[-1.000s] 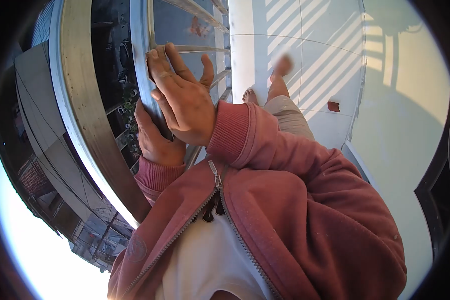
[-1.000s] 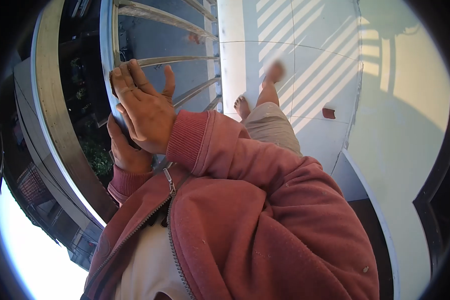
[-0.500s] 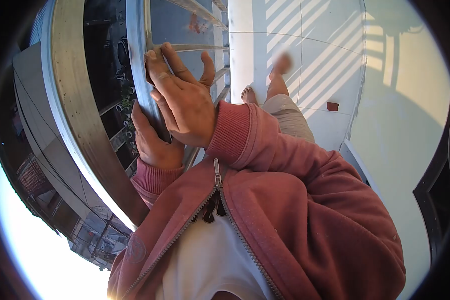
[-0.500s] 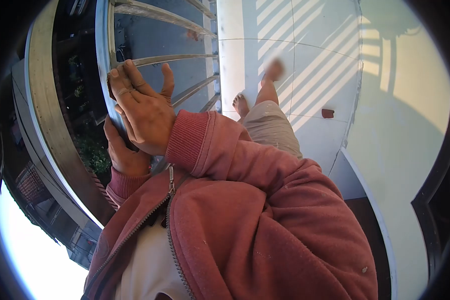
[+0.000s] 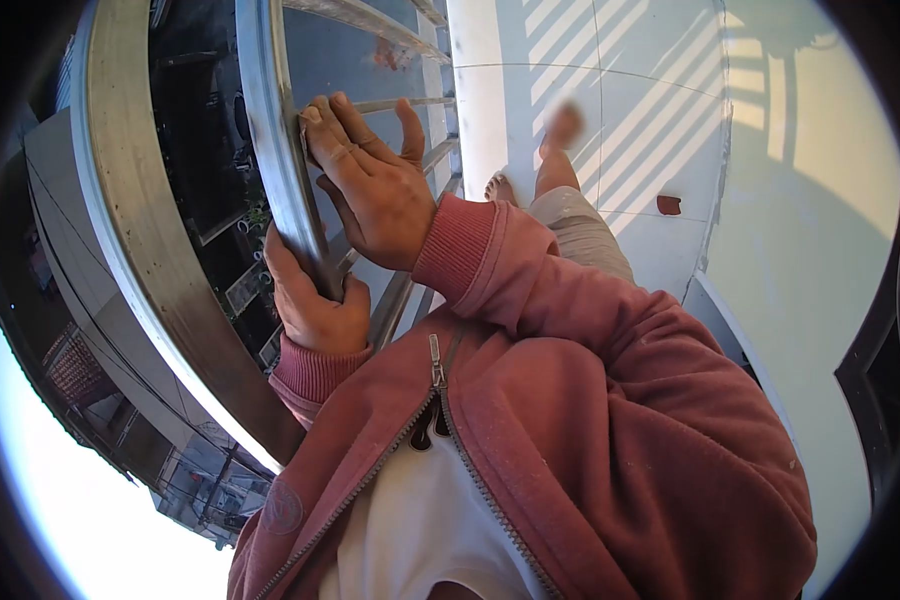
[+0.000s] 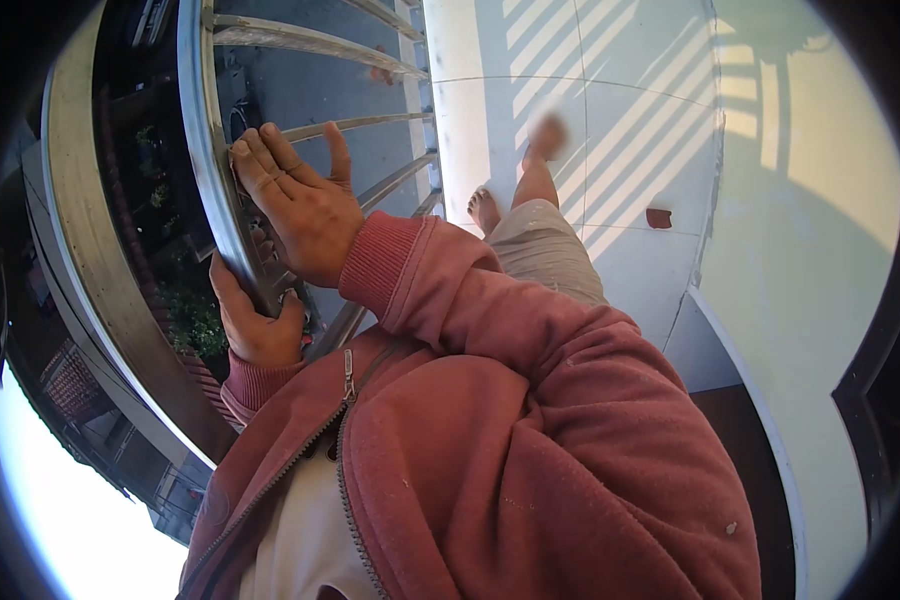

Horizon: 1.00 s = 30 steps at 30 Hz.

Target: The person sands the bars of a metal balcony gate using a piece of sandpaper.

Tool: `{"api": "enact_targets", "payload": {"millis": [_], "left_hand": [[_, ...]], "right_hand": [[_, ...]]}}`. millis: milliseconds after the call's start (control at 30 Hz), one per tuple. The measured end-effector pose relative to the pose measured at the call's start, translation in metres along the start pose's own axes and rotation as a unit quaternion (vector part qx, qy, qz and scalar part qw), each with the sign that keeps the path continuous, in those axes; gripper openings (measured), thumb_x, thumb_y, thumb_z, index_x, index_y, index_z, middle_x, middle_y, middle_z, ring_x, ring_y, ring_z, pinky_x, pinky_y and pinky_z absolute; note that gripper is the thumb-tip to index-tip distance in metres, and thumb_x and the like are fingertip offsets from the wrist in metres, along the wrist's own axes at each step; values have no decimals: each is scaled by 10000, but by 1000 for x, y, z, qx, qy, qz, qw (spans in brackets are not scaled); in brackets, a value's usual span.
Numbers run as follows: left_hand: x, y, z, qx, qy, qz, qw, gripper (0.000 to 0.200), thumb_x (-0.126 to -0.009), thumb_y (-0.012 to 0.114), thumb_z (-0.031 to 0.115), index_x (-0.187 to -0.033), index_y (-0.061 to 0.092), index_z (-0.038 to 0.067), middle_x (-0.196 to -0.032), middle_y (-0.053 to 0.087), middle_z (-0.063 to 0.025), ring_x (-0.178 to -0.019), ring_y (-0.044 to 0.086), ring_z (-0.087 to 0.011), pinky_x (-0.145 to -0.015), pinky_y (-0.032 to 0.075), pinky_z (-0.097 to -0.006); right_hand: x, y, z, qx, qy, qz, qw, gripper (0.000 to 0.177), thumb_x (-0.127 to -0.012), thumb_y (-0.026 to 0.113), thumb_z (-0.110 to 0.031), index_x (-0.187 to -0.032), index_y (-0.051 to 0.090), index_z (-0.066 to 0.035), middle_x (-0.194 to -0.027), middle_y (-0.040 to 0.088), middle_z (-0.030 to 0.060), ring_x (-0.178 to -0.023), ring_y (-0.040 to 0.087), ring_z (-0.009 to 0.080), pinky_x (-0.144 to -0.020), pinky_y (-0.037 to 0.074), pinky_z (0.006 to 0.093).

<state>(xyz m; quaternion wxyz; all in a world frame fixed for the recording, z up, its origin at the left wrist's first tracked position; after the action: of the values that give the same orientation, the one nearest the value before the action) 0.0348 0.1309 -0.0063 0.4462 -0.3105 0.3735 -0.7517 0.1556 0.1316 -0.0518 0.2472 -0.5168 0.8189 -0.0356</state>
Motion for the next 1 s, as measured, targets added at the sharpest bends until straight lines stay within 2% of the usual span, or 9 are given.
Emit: {"api": "enact_targets", "payload": {"millis": [67,133,267,400,533,633,767,900,1000], "left_hand": [[0,-1,-1,-7,30,26,999,784,-589,564,-10,-1306,249,-25,-1092,512,-241,-969,567,-374,-813,463,-397],[0,0,-1,13,-13,-9,1000,756,-636,554,-17,-1317,228,-23,-1173,497,-199,-1051,541,-287,-860,461,-360],[0,0,0,-8,13,-4,1000,772,-630,571,6,-1318,222,-29,-1164,498,-211,-1016,555,-297,-836,460,-367],[0,-2,5,-57,33,14,998,778,-618,563,-9,-1318,223,-26,-1161,502,-204,-988,563,-294,-836,455,-358],[2,-1,-5,-33,4,9,999,818,-658,720,130,-1309,250,-19,-1139,516,-206,-993,569,-315,-812,464,-358],[2,-1,5,-32,-38,20,999,785,-601,589,9,-1309,251,-35,-1109,497,-254,-948,559,-386,-820,456,-398],[1,-1,4,-52,40,39,997,792,-639,680,86,-1299,262,-43,-1112,495,-263,-962,558,-391,-817,460,-398],[7,-3,1,-80,-20,5,997,794,-643,676,86,-1298,251,-54,-1117,488,-272,-970,555,-399,-822,460,-398],[-4,-1,10,-37,63,43,996,781,-622,612,32,-1301,235,-60,-1107,489,-274,-958,554,-406,-819,458,-403]], "right_hand": [[12,16,40,36,174,-62,982,481,-878,452,-78,-1334,315,-13,-1313,457,110,-1320,279,271,-1016,-60,584],[1,6,24,15,148,-51,988,485,-860,455,-47,-1321,319,10,-1293,472,135,-1306,307,278,-1010,-47,594],[-6,-4,3,18,32,6,999,485,-818,495,-1,-1288,377,-1,-1191,554,131,-1273,363,285,-1034,-40,523],[-7,-9,-4,13,56,-1,998,499,-791,506,18,-1275,384,4,-1186,556,136,-1275,361,285,-1028,-62,530],[-12,-9,0,44,29,-5,999,507,-784,519,14,-1274,387,-3,-1139,588,122,-1278,356,290,-1023,-83,539],[-7,-16,-17,-13,35,20,999,491,-789,523,11,-1266,408,-12,-1129,597,116,-1283,350,282,-1027,-90,530],[5,-8,-19,-17,-8,54,998,453,-812,517,0,-1257,431,3,-1130,592,129,-1269,371,288,-1033,-80,508],[-28,-6,-13,-29,18,94,995,428,-839,492,-23,-1261,434,11,-1218,540,136,-1275,365,275,-1036,-88,508],[-3,-9,-32,-16,2,50,999,431,-849,482,-34,-1267,398,28,-1199,537,168,-1246,398,299,-1030,-67,523]]}}
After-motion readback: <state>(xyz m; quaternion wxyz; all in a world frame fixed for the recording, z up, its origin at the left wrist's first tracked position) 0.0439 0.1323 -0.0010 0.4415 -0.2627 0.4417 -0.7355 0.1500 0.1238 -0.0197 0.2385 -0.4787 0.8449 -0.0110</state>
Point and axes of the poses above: each hand's wrist, its own x-axis away from the middle knuckle, its own y-axis out of the palm, z = x × y, the point moved 5 cm from there along -x, towards the middle knuckle
